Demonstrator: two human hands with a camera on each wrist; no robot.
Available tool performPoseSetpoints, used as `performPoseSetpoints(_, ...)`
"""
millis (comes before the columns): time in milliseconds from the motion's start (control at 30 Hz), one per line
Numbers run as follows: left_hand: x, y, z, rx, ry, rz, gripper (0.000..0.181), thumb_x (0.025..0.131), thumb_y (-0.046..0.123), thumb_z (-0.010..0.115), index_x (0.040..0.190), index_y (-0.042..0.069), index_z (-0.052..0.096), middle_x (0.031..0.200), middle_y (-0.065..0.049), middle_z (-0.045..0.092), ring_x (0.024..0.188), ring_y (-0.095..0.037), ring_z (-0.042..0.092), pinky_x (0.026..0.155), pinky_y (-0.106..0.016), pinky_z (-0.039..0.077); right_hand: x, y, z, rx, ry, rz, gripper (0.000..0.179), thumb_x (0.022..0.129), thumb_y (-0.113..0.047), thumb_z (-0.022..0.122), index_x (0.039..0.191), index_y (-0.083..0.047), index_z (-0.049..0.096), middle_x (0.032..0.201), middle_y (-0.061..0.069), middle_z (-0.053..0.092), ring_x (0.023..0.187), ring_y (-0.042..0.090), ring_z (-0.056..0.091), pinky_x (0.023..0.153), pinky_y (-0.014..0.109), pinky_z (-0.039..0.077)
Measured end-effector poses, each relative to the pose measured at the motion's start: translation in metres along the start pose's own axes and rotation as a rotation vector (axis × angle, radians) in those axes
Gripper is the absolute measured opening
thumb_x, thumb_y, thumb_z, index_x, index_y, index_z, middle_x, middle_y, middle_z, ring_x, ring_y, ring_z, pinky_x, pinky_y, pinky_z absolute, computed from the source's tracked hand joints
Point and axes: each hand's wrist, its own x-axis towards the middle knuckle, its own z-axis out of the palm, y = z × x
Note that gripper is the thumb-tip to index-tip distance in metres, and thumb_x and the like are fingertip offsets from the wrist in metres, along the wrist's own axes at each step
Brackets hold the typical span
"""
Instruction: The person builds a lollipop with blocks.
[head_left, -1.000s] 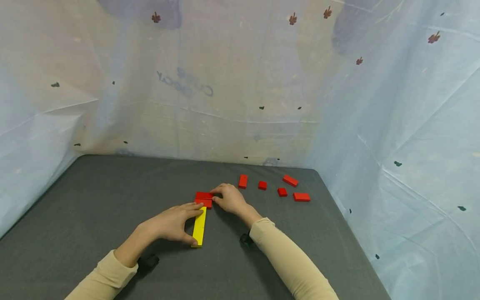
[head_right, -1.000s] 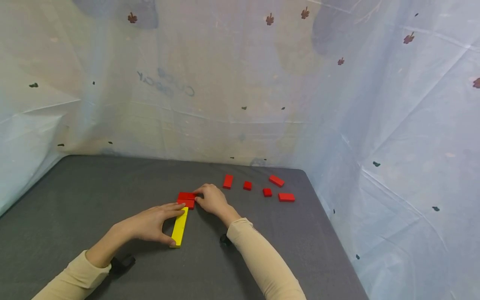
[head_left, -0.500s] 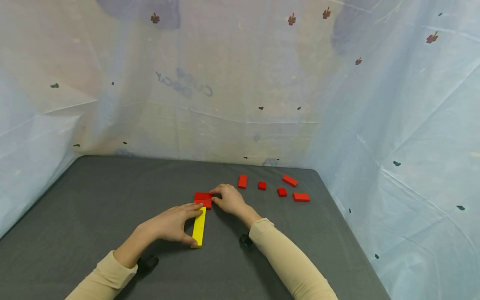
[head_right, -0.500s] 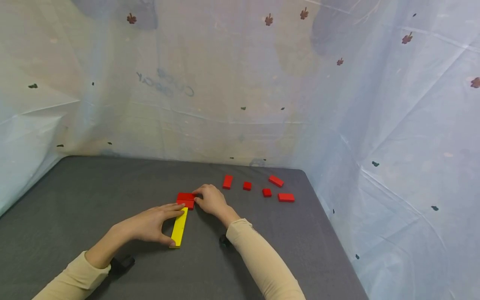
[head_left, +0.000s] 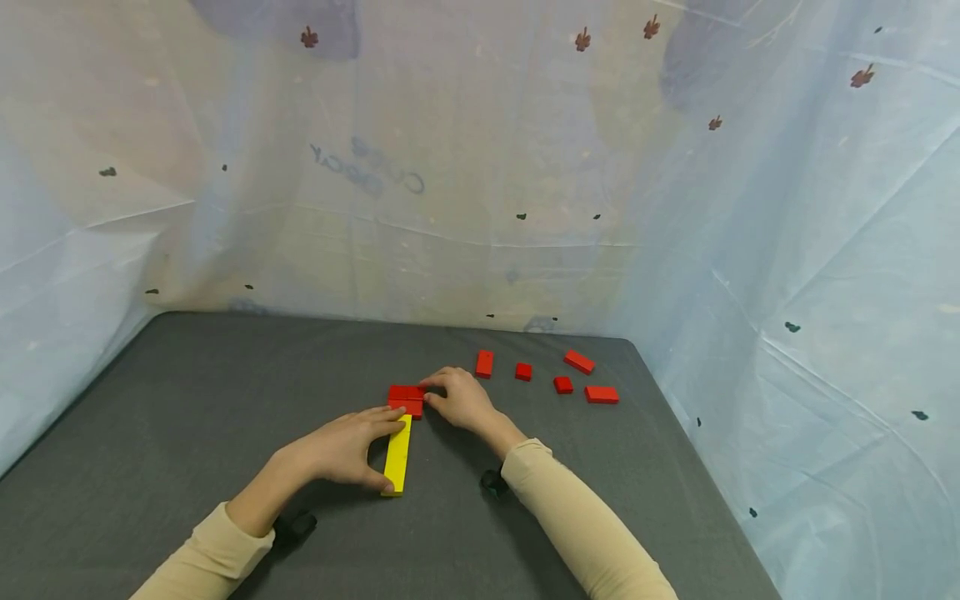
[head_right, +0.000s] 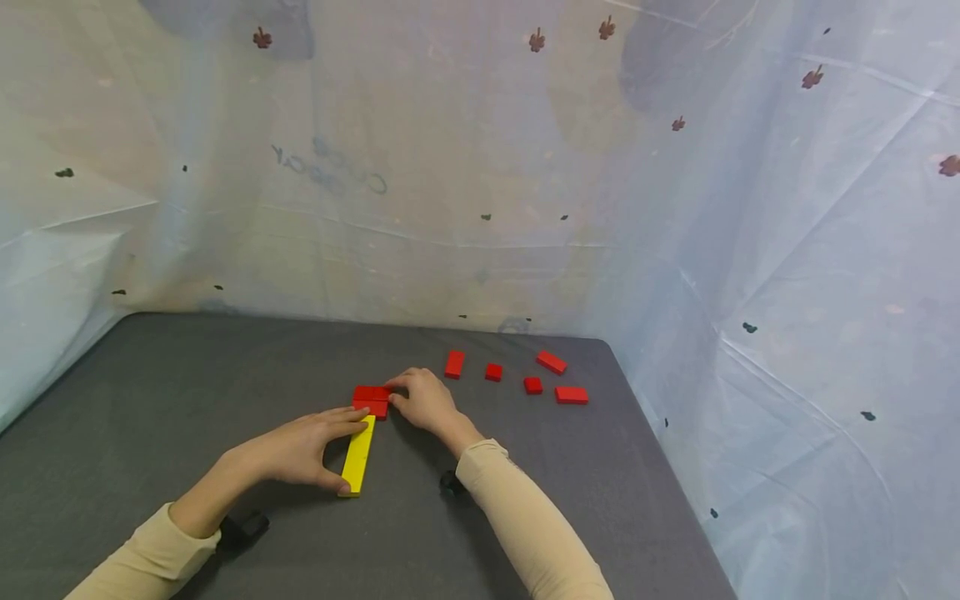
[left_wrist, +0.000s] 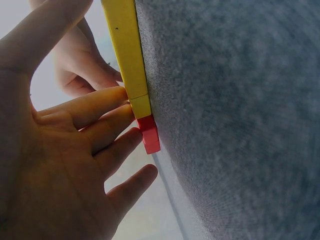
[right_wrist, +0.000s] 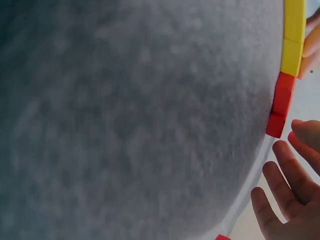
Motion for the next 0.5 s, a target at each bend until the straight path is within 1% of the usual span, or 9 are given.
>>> performPoseSetpoints(200,0.0,0.0,0.001,0.007,0.005,-0.009,0.1,0.076,0.062,0.086,0.152,0.005,0.053,0.165,-0.013,0.038,0.152,-0.039,0.033,0.119,-0.066,0.03,-0.004,0.012,-0.012,0.043,0.041,-0.003,0.033,0.103,-0.02,0.068,0.135,-0.013,0.071,0.133,0.007,0.068,0.122,0.026,0.063,0.101,0.044,0.054)
performPoseSetpoints(367,0.001,0.0,0.002,0.007,-0.003,-0.022,0.1,0.076,0.061,0.086,0.153,0.006,0.053,0.165,-0.012,0.038,0.153,-0.039,0.033,0.119,-0.066,0.03,-0.007,0.03,-0.025,0.085,0.101,0.001,0.034,0.103,-0.018,0.068,0.135,-0.008,0.07,0.135,0.01,0.066,0.117,0.03,0.065,0.098,0.047,0.055)
performPoseSetpoints(500,0.001,0.0,0.001,0.004,-0.006,-0.02,0.099,0.076,0.059,0.086,0.153,0.006,0.053,0.166,-0.012,0.037,0.153,-0.039,0.032,0.119,-0.066,0.029,-0.007,0.047,-0.033,0.09,0.151,0.047,0.035,0.102,-0.018,0.068,0.136,-0.008,0.07,0.138,0.011,0.065,0.124,0.034,0.061,0.106,0.053,0.049)
